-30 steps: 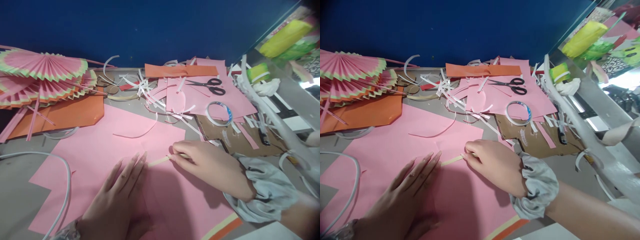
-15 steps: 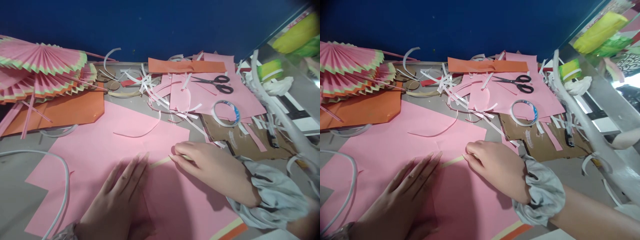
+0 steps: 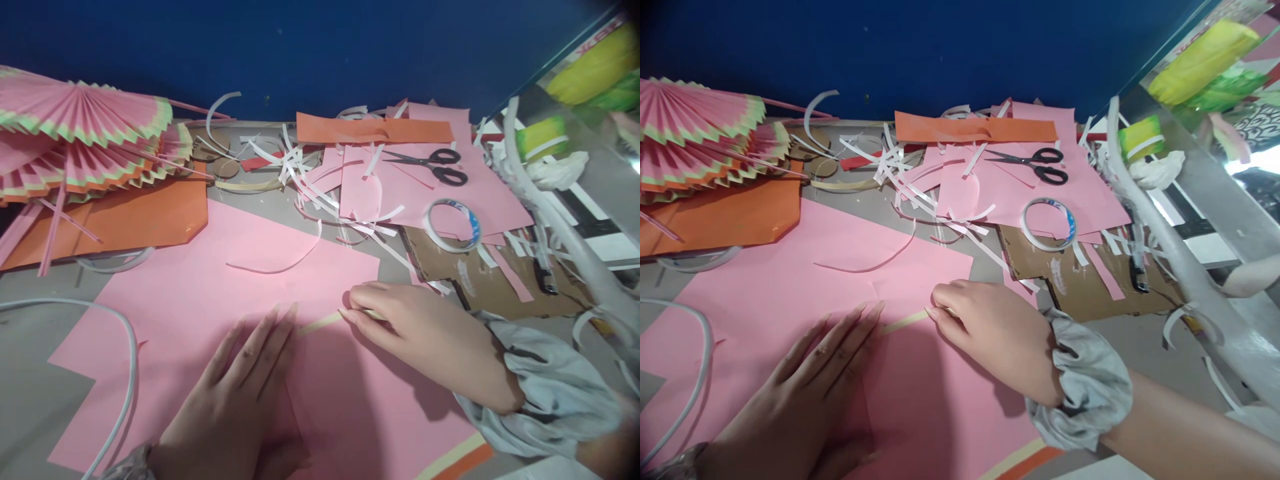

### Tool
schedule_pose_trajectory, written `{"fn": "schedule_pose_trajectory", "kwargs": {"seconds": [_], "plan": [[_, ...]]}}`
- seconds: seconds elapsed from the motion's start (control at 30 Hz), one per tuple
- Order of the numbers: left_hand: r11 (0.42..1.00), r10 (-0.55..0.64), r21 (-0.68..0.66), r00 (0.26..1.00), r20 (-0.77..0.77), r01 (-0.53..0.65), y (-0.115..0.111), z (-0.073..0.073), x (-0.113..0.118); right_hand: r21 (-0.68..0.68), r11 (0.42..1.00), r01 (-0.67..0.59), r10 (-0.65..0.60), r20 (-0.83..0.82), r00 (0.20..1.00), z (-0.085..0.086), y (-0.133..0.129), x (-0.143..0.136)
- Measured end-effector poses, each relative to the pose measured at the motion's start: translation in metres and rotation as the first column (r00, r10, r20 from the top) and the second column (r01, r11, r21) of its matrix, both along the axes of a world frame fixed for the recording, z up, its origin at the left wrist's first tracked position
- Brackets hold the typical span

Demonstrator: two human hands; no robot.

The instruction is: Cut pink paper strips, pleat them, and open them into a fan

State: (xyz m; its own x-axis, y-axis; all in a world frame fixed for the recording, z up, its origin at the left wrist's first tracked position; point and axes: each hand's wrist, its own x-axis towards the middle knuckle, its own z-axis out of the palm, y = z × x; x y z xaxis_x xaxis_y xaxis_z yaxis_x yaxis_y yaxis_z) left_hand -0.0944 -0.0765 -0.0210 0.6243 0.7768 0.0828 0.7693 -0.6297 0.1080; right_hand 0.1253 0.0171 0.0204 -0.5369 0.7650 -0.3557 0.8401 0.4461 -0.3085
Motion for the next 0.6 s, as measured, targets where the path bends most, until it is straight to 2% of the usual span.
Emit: {"fn": "schedule_pose_trajectory", "kwargs": {"seconds": [0.6], "plan": [[1.000, -0.003, -0.022, 1.000, -0.017, 0.003, 0.0008, 0.0002, 0.0012, -0.004, 1.000, -0.014, 0.014, -0.004, 1.000, -0.0006, 0.0003, -0.0007]]}}
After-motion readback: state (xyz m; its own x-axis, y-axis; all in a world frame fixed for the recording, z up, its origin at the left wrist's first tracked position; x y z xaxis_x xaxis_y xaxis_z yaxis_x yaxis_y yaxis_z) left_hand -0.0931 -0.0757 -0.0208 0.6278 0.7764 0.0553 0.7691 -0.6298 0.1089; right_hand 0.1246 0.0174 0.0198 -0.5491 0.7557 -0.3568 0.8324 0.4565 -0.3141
